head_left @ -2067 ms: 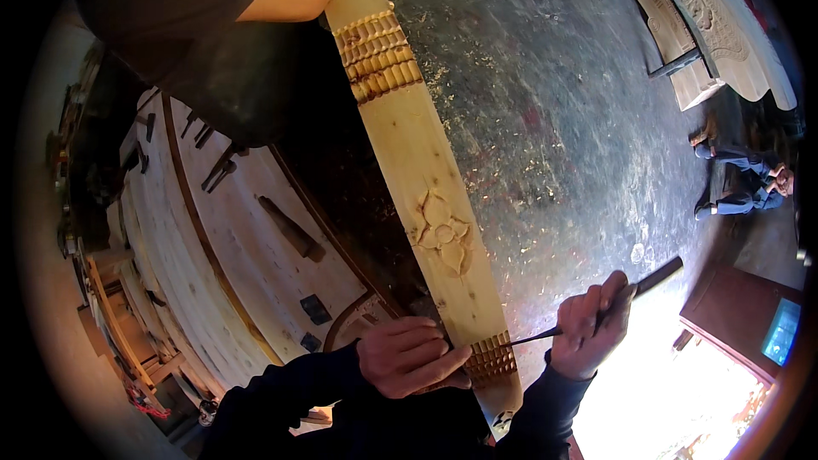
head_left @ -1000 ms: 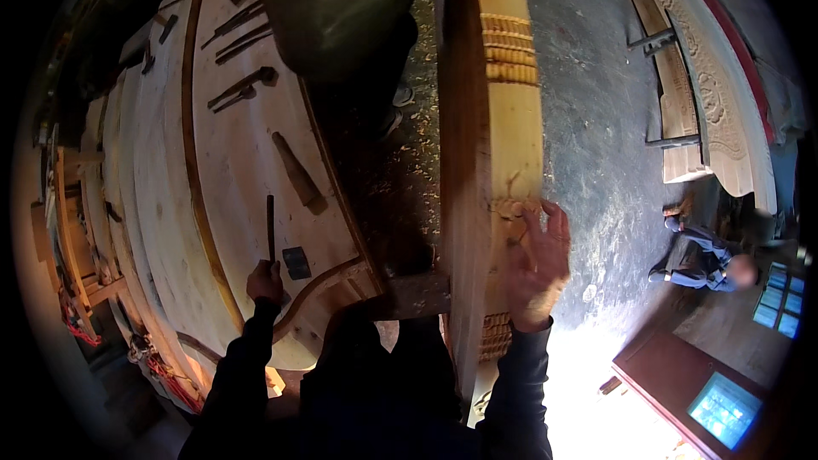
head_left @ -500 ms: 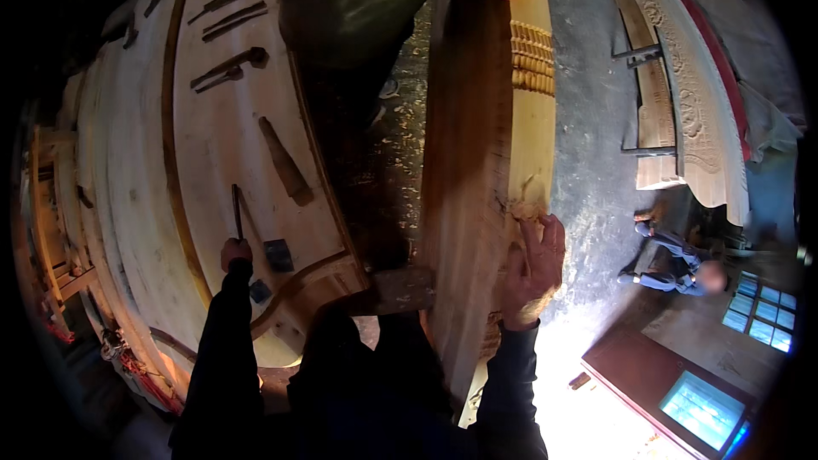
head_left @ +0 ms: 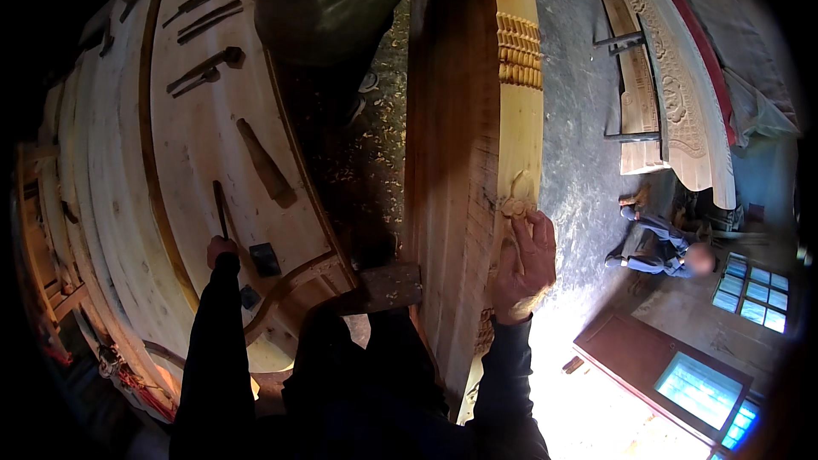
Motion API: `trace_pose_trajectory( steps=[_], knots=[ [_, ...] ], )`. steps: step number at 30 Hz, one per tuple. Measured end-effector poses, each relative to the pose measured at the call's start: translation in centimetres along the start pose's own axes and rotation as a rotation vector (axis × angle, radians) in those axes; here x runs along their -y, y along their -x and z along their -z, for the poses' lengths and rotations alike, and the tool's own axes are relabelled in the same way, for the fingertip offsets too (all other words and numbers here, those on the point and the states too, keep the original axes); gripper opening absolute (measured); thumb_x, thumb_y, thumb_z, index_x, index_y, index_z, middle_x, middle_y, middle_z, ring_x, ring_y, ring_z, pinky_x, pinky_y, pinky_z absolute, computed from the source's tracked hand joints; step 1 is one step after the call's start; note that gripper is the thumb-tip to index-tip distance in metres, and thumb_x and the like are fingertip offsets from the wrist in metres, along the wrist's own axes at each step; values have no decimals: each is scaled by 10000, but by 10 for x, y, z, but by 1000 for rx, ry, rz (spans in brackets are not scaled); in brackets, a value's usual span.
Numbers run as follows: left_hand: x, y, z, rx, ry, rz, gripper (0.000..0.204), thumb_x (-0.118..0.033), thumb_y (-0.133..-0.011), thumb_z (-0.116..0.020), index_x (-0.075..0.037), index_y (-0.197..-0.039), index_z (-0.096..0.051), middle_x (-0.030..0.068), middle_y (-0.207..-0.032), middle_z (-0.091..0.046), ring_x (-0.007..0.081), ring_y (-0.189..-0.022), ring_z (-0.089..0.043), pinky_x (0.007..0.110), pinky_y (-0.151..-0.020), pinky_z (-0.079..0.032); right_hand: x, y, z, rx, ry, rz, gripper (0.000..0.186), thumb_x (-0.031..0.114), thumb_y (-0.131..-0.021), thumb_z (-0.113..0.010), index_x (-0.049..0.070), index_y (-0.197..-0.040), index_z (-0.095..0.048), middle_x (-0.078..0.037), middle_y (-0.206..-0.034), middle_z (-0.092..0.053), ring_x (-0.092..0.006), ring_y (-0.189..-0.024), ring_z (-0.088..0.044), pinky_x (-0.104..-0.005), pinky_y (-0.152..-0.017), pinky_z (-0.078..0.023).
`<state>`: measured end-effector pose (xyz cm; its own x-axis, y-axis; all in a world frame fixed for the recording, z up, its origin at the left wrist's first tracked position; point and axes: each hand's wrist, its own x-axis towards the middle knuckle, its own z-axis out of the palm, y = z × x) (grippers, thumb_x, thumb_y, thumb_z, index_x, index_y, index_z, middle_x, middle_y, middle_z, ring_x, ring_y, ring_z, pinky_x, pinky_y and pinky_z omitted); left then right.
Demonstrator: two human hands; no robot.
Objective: The person carves a floral design into a wooden plank using a chisel and then sands the carved details by hand with sandpaper.
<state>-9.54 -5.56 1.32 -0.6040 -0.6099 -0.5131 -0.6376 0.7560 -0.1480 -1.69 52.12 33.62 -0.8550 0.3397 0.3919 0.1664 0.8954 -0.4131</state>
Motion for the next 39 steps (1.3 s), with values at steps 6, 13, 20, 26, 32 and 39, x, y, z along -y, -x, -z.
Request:
trace_pose_trajectory(
  steps=[6, 13, 20, 26, 32, 39],
  knots=[
    [13, -4, -7, -219, 121, -75, 360, -389, -1072, -658, -96, -1239, -785, 233, -1153, -807, 446, -1081, -774, 553, -891, -609, 8, 1, -3, -146, 104, -79, 445, -72, -898, -629, -38, -1318, -771, -210, -1373, -768, -472, -1383, -667, -537, -1181, -516],
    [-82, 175, 70, -385, 500, -873, 184, -301, -1100, -675, -138, -1143, -748, 130, -925, -770, 393, -830, -755, 514, -720, -568, 21, 18, -1, -112, -171, 156, 519, 268, -982, -805, -33, -1391, -702, -220, -1248, -779, -452, -1280, -714, -534, -1018, -646],
    [-186, 339, 112, -508, 904, -1722, 276, -83, -966, -787, -39, -1237, -765, 132, -1062, -807, 290, -854, -789, 408, -759, -612, 110, 19, -7, 99, -830, 333, 525, 179, -866, -905, 33, -1329, -704, -229, -1325, -759, -395, -1197, -759, -501, -1055, -624],
    [-239, 407, 171, -165, 872, -1904, 361, -62, -873, -860, -10, -1224, -792, 189, -1061, -810, 328, -957, -817, 495, -897, -661, 107, 4, 31, 27, -693, 634, 169, 164, -857, -820, 65, -973, -747, -148, -1086, -780, -250, -944, -765, -339, -803, -606],
    [-287, 423, 160, -332, 930, -1984, 372, -130, -833, -906, 10, -1167, -822, 207, -1042, -807, 361, -1025, -820, 561, -1000, -653, 63, 6, 31, 106, -628, 681, 259, 270, -877, -796, 98, -785, -626, -32, -775, -549, -168, -691, -581, -317, -637, -419],
    [-295, 426, 145, -341, 948, -1933, 384, -118, -839, -894, 25, -1187, -814, 209, -1048, -804, 378, -1085, -816, 576, -1048, -647, 50, -2, 23, 51, -646, 726, 310, 271, -906, -788, 103, -755, -576, -24, -744, -497, -181, -692, -558, -322, -653, -425]
  ],
)
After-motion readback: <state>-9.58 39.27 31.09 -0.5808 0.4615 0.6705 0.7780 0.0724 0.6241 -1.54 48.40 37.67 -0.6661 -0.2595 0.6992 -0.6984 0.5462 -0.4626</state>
